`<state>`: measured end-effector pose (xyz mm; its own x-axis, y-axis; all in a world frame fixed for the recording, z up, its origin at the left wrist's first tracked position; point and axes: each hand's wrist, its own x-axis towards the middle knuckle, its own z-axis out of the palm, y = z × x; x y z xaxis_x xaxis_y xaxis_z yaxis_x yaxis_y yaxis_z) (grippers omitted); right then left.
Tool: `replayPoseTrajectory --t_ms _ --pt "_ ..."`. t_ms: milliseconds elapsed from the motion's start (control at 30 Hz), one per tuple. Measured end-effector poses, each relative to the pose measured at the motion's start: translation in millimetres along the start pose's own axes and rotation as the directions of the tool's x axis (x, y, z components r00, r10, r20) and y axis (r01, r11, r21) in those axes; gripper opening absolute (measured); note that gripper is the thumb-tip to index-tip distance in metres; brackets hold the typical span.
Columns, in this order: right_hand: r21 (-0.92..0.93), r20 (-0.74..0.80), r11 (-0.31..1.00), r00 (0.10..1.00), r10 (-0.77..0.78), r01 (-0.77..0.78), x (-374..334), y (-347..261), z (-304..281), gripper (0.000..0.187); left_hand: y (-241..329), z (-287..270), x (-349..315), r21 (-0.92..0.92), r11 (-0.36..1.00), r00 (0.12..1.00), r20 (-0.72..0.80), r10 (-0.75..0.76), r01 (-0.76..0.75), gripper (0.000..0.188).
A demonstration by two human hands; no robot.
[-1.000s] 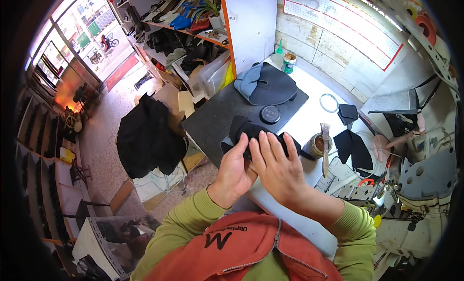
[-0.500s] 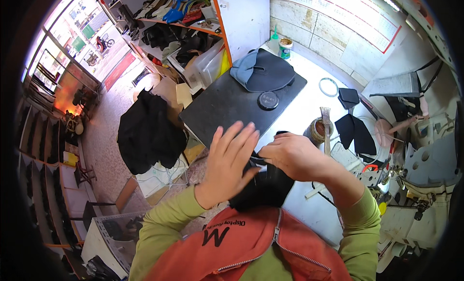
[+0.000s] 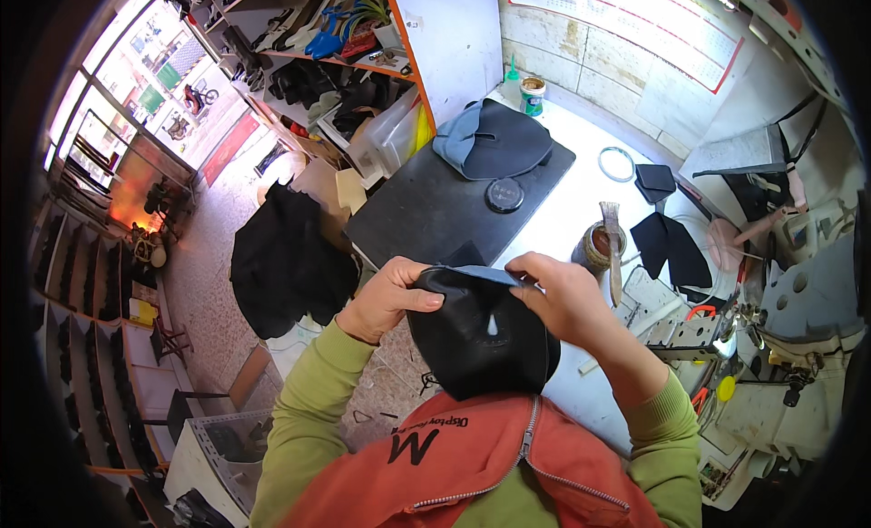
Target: The person assembles a black leather item by applying adhesive to a white strip and attaching it to the edge of the leather piece. They then fold and press the leather to secure the bond, using a brush and pliers during the process.
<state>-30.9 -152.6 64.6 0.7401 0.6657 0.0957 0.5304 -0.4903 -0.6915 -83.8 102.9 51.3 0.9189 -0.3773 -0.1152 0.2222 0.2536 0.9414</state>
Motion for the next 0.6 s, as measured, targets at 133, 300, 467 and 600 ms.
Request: replayPoseTrajectory --t_ms 133,300,467,600 --pt "0.730 0.278 0.642 0.960 0.031 -0.232 23 38 7 0.018 -14 -8 1 -0.256 0.967 0.999 0.047 0.015 -0.002 0.025" --pt "0.947 0.297 0.178 0.942 -0.159 -0.268 41 45 9 0.017 -38 -17 2 -0.627 0.757 0.983 -0.093 0.160 -0.183 0.029" --pt "0.719 0.485 0.586 0.874 -0.037 -0.374 35 47 4 0.040 -54 -20 3 -0.718 0.616 0.937 -0.332 0.105 -0.323 0.035" --pt "0.854 0.488 0.222 0.873 -0.027 -0.470 16 50 15 0.037 -42 -15 5 -0.775 0.544 0.934 -0.354 0.049 -0.322 0.045"
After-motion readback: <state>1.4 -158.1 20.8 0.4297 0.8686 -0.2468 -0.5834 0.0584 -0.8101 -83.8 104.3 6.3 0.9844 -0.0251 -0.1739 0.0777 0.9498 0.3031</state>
